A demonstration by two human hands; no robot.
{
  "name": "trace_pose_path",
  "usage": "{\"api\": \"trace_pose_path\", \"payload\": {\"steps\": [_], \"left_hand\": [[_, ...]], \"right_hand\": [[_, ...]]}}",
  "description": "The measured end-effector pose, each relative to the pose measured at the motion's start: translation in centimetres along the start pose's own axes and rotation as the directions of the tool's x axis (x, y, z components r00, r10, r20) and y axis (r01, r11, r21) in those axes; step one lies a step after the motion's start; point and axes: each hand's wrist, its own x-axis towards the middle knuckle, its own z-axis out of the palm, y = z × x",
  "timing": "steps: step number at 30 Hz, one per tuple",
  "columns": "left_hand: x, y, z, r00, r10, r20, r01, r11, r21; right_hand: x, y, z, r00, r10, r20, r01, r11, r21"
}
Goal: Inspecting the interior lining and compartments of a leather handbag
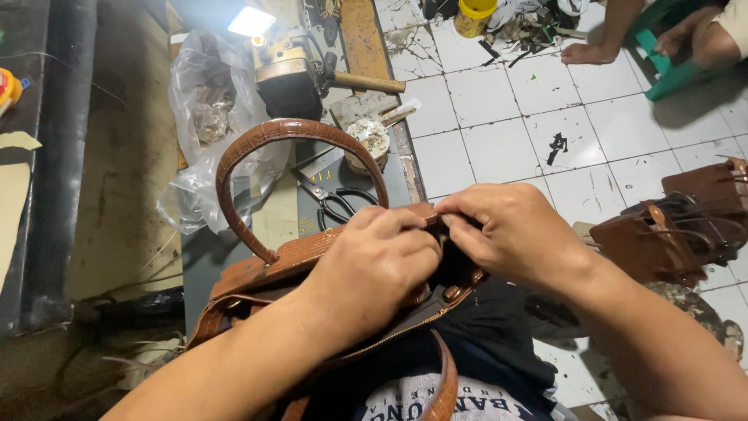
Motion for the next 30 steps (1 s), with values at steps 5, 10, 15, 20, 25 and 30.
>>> {"api": "trace_pose_path", "payload": {"steps": [5, 10, 15, 20, 25, 30], "left_hand": [[-0.4, 0.0, 0.2, 0.999, -0.029, 0.041, 0.027, 0.999, 0.036], [-0.2, -0.6, 0.2, 0.997, -0.060, 0.041, 0.061, 0.998, -0.013], [-0.3, -0.6, 0.1, 0.996, -0.066, 0.055, 0.070, 0.996, -0.058], [-0.2, -0.4, 0.0, 0.991, -0.094, 0.094, 0.100, 0.993, -0.064], [0.1, -0.1, -0.6, 0.982, -0.187, 0.030, 0.189, 0.979, -0.082], [0.3, -0.5, -0.4, 0.975, -0.220, -0.012, 0.219, 0.974, -0.058]], "right_hand": [[-0.2, -0.4, -0.9, 0.999, 0.021, 0.035, -0.023, 0.998, 0.054], [-1.6, -0.9, -2.2, 0.998, 0.062, -0.002, -0.061, 0.991, 0.123], [-2.1, -1.6, -1.7, 0.993, -0.092, -0.073, 0.099, 0.990, 0.097], [-2.1, -1.8, -1.2, 0.992, -0.076, -0.104, 0.075, 0.997, -0.011], [-2.1, -1.9, -1.2, 0.999, 0.021, -0.047, -0.019, 0.999, 0.044], [-2.0, -1.9, -1.2, 0.999, 0.039, -0.025, -0.037, 0.997, 0.063]]}}
